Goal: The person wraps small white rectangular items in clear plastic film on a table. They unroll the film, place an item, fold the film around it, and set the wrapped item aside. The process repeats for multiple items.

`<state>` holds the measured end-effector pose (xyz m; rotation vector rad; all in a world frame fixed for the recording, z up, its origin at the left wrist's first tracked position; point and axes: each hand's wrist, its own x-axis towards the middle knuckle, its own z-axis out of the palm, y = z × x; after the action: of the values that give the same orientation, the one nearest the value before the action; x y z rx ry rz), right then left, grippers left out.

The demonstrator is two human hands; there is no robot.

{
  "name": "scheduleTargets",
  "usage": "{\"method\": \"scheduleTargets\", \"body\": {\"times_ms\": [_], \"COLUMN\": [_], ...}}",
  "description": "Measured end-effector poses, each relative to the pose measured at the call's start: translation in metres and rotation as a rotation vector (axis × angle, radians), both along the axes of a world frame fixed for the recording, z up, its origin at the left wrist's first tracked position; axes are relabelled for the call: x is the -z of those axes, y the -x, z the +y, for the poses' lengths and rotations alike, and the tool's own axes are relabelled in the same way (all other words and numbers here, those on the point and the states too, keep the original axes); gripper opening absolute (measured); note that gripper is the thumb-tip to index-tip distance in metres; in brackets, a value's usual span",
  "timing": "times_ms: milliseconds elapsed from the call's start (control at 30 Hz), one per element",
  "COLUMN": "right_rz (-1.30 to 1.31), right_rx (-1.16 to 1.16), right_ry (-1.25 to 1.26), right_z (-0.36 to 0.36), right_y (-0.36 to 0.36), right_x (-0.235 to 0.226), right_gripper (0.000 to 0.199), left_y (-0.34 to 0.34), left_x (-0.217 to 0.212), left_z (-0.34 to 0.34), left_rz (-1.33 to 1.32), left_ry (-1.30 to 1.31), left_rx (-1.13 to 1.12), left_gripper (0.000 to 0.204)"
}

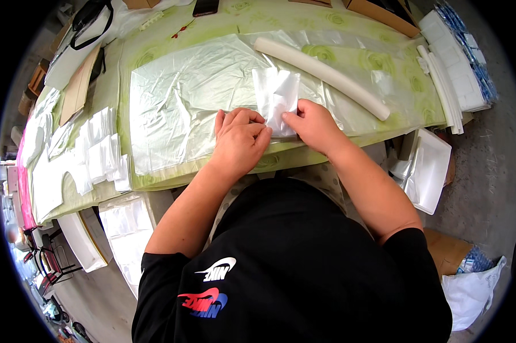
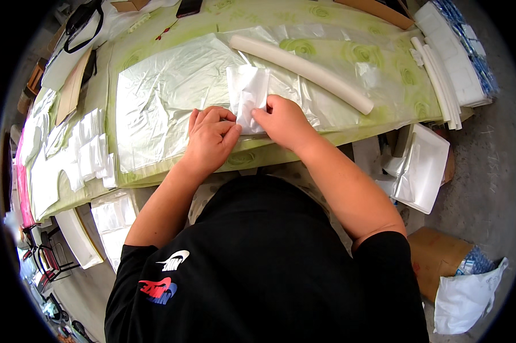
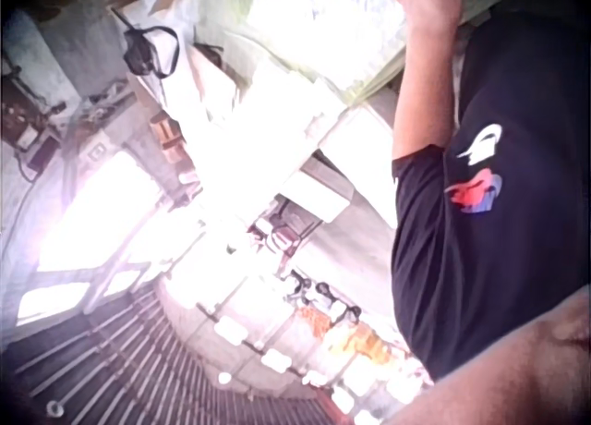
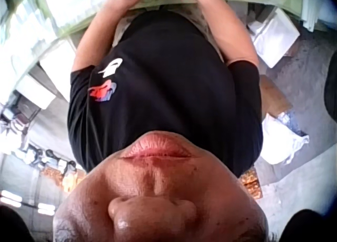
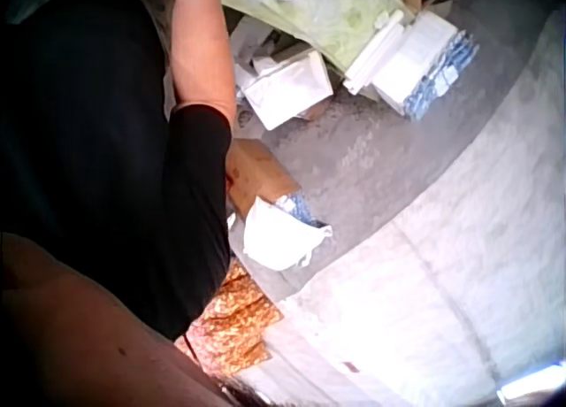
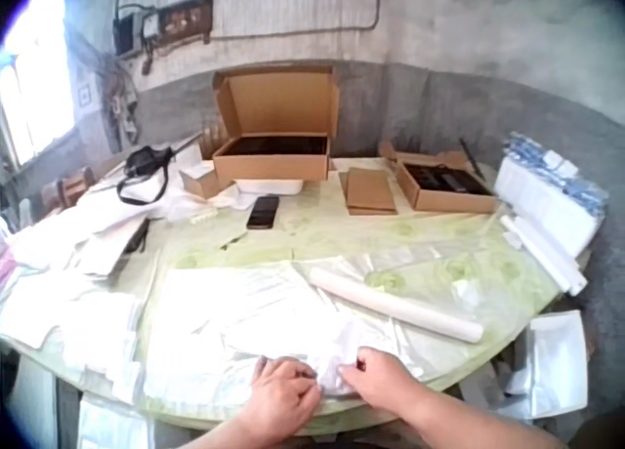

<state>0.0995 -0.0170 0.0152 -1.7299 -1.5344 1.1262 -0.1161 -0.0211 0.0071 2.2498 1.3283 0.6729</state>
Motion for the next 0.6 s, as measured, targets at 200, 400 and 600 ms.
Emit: {"method": "scheduleTargets", "body": {"times_ms": [200, 400, 600], "right_rz": [-0.118, -0.189, -0.258], "right_rx": [-0.074, -0.141, -0.178], "right_ry": [0.173, 0.16, 0.181], "right_z": [0.014, 0.015, 0.018], "right_y": [0.012, 0.012, 0.013], "right_x": [-0.024, -0.024, -0.029], "right_gripper": [0.029, 0.029, 0.029], "left_y": [0.003, 0.005, 0.009], "left_x": [0.007, 0.001, -0.005], "left_z": [-0.002, -0.008, -0.005], "left_rz": [-0.005, -0.192, -0.044], "left_ry": [-0.113, 0.027, 0.149], "left_rx": [0.019, -0.048, 0.011], "left_gripper": [0.022, 0.073, 0.078]}}
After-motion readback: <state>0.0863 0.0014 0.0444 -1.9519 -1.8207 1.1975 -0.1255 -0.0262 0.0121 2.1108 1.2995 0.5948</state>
